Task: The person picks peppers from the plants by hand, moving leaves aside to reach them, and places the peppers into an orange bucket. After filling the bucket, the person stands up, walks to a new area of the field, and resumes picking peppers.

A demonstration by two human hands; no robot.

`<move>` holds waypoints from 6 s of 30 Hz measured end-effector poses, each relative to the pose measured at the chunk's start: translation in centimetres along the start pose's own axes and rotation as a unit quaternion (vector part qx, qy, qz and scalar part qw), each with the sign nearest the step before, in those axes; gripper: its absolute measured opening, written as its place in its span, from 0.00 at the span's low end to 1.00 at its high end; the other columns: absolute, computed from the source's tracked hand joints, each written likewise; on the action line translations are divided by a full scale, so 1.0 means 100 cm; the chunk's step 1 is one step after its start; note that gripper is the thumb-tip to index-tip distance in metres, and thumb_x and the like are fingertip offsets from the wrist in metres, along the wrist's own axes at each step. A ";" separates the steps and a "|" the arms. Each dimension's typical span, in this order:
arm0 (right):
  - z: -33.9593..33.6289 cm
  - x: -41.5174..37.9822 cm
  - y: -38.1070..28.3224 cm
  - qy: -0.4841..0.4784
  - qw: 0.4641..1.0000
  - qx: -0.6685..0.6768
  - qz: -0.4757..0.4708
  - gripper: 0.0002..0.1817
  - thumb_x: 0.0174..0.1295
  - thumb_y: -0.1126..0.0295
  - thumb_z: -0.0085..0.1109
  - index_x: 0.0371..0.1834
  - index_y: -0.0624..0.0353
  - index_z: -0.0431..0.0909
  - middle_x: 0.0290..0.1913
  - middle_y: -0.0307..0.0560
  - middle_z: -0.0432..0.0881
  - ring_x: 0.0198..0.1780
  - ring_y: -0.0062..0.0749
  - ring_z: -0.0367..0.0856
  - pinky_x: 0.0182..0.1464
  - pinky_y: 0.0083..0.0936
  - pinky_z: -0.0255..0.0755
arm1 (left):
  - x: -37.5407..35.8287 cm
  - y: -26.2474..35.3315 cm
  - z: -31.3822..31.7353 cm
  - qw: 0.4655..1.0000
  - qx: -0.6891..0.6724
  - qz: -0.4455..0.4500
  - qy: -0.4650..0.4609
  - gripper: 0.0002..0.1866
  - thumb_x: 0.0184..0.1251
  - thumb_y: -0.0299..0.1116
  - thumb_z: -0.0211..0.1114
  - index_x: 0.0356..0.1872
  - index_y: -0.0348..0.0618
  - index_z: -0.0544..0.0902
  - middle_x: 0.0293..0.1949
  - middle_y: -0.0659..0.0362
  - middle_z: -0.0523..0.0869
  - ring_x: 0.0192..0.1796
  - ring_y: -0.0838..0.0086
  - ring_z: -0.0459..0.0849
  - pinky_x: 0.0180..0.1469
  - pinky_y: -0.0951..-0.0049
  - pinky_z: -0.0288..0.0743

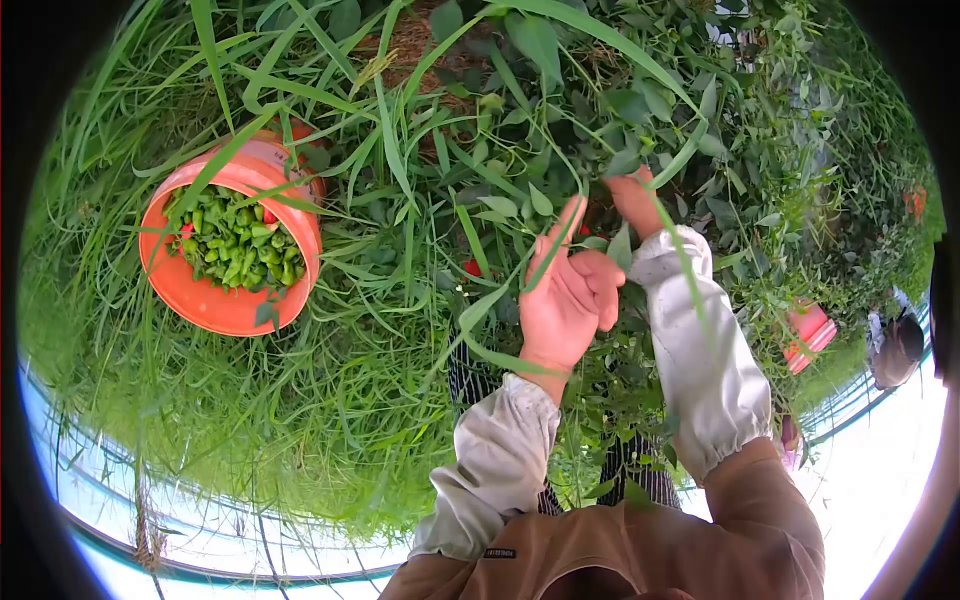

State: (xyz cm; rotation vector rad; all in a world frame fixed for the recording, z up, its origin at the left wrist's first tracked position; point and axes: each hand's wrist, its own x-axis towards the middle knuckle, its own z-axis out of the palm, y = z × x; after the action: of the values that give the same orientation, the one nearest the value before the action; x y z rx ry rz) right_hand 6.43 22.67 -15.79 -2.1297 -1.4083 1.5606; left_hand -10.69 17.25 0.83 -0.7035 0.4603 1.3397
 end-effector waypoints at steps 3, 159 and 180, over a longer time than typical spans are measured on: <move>0.002 -0.003 -0.040 0.005 0.994 0.105 0.027 0.13 0.57 0.72 0.62 0.42 0.69 0.78 0.36 0.48 0.84 0.34 0.33 0.82 0.37 0.29 0.75 | 0.005 -0.004 -0.001 0.984 0.074 0.080 0.144 0.27 0.76 0.45 0.45 0.71 0.44 0.60 0.37 0.49 0.84 0.33 0.65 0.83 0.33 0.68 0.80; -0.082 0.110 -0.185 0.016 0.988 -0.068 -0.140 0.12 0.64 0.60 0.54 0.41 0.54 0.81 0.30 0.45 0.83 0.29 0.36 0.81 0.31 0.28 0.73 | 0.023 0.011 0.051 0.336 0.766 0.470 0.282 0.26 0.62 0.25 0.62 0.63 0.36 0.71 0.32 0.61 0.75 0.38 0.74 0.76 0.45 0.73 0.74; -0.050 0.158 -0.155 -0.012 0.826 -0.532 -0.185 0.13 0.56 0.67 0.56 0.43 0.52 0.84 0.38 0.51 0.85 0.42 0.48 0.83 0.44 0.40 0.77 | 0.046 -0.005 0.040 0.545 0.823 0.005 0.160 0.22 0.66 0.44 0.64 0.56 0.45 0.76 0.29 0.60 0.82 0.33 0.74 0.82 0.36 0.74 0.73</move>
State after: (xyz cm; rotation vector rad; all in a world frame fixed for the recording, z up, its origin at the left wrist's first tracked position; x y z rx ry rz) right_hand 1.68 44.87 -14.92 -1.9663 -2.9423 0.6454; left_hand -9.66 23.22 0.72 0.7188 1.6693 0.2559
